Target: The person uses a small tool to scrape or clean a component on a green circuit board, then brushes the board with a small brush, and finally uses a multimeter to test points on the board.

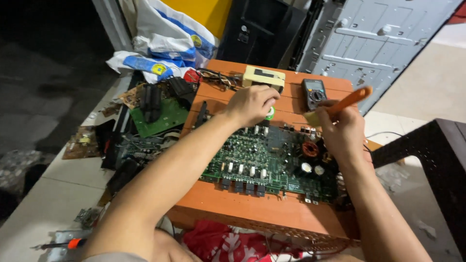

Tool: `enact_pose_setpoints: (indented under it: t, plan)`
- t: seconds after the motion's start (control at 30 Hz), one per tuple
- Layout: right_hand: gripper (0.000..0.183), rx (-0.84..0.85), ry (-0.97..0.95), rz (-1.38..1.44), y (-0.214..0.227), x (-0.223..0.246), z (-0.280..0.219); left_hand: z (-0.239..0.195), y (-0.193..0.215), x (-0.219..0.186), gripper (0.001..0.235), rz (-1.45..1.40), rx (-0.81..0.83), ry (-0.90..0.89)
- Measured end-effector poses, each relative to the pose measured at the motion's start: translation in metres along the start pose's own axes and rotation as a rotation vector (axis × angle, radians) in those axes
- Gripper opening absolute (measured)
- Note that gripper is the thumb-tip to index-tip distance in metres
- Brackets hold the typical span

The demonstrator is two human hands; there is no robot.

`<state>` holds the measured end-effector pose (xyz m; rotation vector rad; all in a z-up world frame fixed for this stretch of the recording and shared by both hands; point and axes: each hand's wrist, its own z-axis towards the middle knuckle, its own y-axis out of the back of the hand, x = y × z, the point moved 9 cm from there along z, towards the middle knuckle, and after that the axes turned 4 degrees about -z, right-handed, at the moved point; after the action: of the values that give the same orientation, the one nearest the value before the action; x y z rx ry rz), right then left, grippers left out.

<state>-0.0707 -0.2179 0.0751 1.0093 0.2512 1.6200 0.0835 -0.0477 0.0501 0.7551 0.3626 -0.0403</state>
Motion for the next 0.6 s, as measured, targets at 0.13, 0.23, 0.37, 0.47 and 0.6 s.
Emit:
enact_pose_setpoints:
  t: [0.13, 0.23, 0.37, 0.47, 0.6]
  plan:
    - [0.021, 0.049, -0.008, 0.148, -0.013, 0.012, -0.003, -0.001, 0.018, -0.018, 0.018, 0.004, -0.017, -0.068]
    - [0.024, -0.004, 0.086, 0.152, 0.012, 0.026, -0.001, 0.001, 0.013, -0.015, 0.016, 0.024, -0.024, -0.095]
    - [0.019, -0.071, 0.006, 0.361, 0.013, 0.005, 0.0, 0.0, 0.011, -0.016, 0.015, 0.027, -0.025, -0.094]
    - [0.014, -0.115, 0.023, 0.325, 0.016, 0.008, 0.002, -0.001, 0.011, -0.01, 0.012, 0.061, 0.002, -0.03]
    - [0.013, -0.084, 0.028, 0.216, 0.011, 0.004, 0.002, 0.0, 0.014, -0.011, 0.012, 0.046, 0.023, 0.017]
